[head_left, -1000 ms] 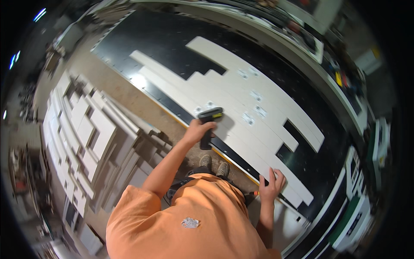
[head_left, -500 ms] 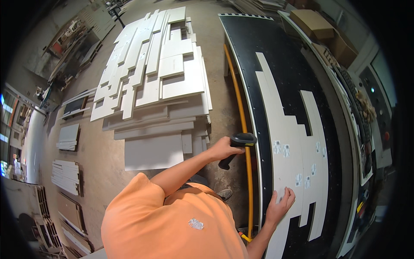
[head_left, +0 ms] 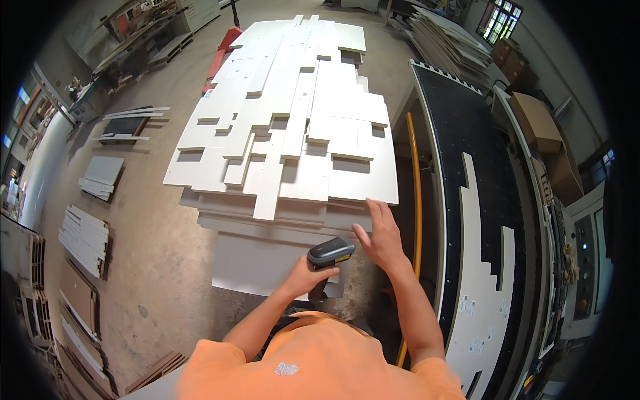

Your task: The person repeatedly picks up white wooden panels from a stack, scans their barcodes with a handheld scanner, and places them on a black worktable. The person continues this cycle, moving between the stack and the table, and occasionally repositioning scanned panels.

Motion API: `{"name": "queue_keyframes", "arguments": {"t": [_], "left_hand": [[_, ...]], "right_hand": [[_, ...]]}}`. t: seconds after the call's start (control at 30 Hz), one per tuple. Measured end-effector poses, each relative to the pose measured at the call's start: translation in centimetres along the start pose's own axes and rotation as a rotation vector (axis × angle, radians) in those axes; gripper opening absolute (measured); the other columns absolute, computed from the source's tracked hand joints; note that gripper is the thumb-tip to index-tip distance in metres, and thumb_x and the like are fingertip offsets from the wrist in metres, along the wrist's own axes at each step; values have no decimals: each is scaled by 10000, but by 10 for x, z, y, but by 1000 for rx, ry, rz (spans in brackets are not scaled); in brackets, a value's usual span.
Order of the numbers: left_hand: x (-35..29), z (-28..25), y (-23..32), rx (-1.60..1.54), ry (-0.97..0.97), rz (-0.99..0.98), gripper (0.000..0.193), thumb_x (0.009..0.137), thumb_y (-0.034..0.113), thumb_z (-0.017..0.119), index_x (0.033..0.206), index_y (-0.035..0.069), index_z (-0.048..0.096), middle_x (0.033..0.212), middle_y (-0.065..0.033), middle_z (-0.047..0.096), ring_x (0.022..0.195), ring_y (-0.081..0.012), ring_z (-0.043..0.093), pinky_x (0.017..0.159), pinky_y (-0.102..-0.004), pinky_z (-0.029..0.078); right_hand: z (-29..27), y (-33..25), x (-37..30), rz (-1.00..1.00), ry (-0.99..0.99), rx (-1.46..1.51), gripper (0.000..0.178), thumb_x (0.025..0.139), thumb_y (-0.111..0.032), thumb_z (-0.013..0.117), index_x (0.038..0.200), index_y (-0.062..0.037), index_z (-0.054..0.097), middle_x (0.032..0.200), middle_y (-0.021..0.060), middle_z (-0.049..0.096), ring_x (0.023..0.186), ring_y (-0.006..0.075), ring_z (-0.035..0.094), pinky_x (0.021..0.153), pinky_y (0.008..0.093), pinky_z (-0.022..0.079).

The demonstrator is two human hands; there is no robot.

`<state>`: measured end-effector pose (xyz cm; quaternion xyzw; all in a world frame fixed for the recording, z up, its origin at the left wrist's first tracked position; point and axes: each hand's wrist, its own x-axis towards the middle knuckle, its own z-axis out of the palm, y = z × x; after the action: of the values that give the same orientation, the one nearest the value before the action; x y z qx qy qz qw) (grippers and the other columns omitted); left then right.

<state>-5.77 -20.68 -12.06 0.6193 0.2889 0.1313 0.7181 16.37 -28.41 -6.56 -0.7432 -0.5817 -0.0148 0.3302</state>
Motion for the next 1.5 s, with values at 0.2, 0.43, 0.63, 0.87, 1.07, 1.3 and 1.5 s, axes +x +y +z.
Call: {"name": "queue_keyframes", "arguments": {"t": [0.2, 0.43, 0.63, 0.87, 1.07, 1.3, 1.5], "left_hand": [[-42, -36, -5, -3, -11, -26, 313, 856, 240, 827, 1013, -9, 722, 852, -29, 709, 773, -96, 599, 719, -300, 517], [-48, -64, -13, -207, 109, 33, 215, 871, 85, 787, 1052, 5, 705, 920, -23, 717, 823, -83, 625, 759, -277, 516], [-10, -59, -6, -228, 116, 71, 219, 895, 63, 752, 1100, 5, 701, 966, -43, 743, 912, -99, 655, 827, -277, 521], [10, -56, 23, -343, 147, 28, 400, 858, 210, 752, 1206, 29, 672, 983, -8, 709, 835, -68, 638, 614, -210, 474], [-3, -50, 37, -436, 117, -172, 529, 771, 231, 781, 1233, 31, 622, 988, -75, 692, 889, -197, 673, 821, -346, 564], [1, -29, 47, -378, 298, -148, 433, 800, 142, 788, 1195, 21, 657, 1014, -13, 665, 902, -122, 627, 814, -300, 526], [2, -20, 47, -414, 348, -72, 394, 795, 98, 795, 1167, 11, 696, 972, -5, 674, 854, -108, 617, 762, -280, 520]], "right_hand": [[102, 19, 161, 338, -28, 225, 620, 962, -280, 658, 1395, 106, 439, 1310, 307, 518, 1179, 449, 554, 990, 464, 481], [138, 44, 231, 769, 32, 682, 586, 891, -164, 653, 1358, 131, 455, 962, 214, 661, 765, 271, 669, 661, 387, 553], [109, 26, 164, 702, -76, 882, 647, 850, -127, 680, 1383, 134, 422, 805, 93, 612, 665, 149, 586, 550, 315, 502], [44, -7, 33, 676, -563, 1096, 554, 878, -102, 756, 1331, 70, 487, 741, 12, 590, 625, 101, 579, 566, 252, 460], [26, -13, 17, 536, -965, 1063, 358, 915, -193, 737, 1158, 26, 590, 813, 42, 662, 708, 116, 594, 663, 298, 504], [6, 36, 107, 195, -721, 441, 392, 941, -304, 683, 1107, 51, 669, 964, 168, 733, 835, 243, 700, 759, 373, 543], [52, 111, 302, 218, -270, 385, 598, 941, -350, 679, 1313, 97, 540, 1204, 232, 673, 1080, 309, 681, 908, 381, 539]]}}
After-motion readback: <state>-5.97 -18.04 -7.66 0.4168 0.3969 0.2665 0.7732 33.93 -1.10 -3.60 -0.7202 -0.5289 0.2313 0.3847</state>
